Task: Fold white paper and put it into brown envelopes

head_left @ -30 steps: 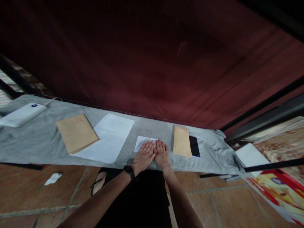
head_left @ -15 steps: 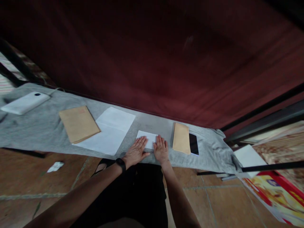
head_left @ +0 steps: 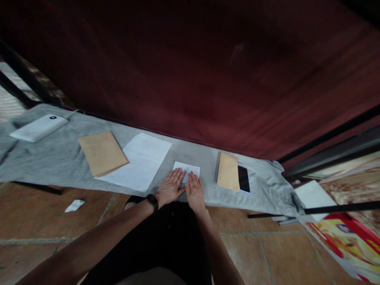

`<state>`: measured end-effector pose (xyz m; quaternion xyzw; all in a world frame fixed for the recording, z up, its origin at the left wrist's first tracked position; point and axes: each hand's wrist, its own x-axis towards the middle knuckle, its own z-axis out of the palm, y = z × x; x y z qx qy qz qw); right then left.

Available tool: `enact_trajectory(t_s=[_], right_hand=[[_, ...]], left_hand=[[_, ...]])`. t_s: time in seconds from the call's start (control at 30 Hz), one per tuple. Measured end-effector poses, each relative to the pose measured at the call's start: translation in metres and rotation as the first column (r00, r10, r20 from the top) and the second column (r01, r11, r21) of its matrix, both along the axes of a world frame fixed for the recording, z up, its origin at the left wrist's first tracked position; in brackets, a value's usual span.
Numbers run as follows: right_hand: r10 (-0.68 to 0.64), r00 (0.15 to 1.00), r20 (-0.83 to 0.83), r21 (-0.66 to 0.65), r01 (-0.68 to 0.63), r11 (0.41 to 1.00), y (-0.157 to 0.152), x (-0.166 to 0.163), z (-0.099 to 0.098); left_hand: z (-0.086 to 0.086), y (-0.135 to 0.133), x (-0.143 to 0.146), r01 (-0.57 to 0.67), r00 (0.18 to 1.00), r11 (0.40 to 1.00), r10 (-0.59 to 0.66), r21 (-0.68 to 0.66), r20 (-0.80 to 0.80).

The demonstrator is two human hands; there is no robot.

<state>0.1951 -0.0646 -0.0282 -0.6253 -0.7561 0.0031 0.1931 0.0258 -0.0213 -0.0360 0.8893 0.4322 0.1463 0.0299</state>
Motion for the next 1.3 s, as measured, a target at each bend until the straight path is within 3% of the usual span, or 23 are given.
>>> enact_trajectory(t_s=[0.13, 0.27, 0.67, 0.83, 1.0, 1.3], right_hand=[[0.014, 1.0, 0.028, -0.02, -0.013, 1.0, -0.013, -0.009, -0.004], [-0.013, 0.998, 0.067, -0.009, 0.013, 1.0, -0.02, 0.002, -0.008], [-0.091, 0.994, 0.067, -0.018, 0.093, 0.996, -0.028, 0.027, -0.009], [-0.085, 0.995, 0.047, -0.009, 0.086, 0.996, -0.027, 0.026, -0.01], [-0.09, 0.994, 0.058, -0.031, 0.091, 0.995, -0.025, 0.025, -0.009], [-0.111, 0.993, 0.042, -0.03, 0.113, 0.993, -0.023, 0.024, -0.01]], left_hand=[[0.0, 0.0, -0.001, -0.002, 1.0, 1.0, 0.001, -0.028, -0.011], [0.002, 0.0, 0.0, -0.012, 1.0, 0.999, 0.011, -0.036, -0.028], [0.0, -0.012, 0.002, -0.163, 0.986, 0.984, 0.161, 0.067, 0.037], [0.003, -0.001, 0.034, -0.042, 0.998, 0.997, 0.039, 0.068, 0.046], [0.0, 0.022, 0.073, 0.104, 0.994, 0.995, -0.103, -0.013, 0.04], [-0.002, 0.051, 0.073, 0.045, 0.999, 0.999, -0.045, -0.01, 0.031]])
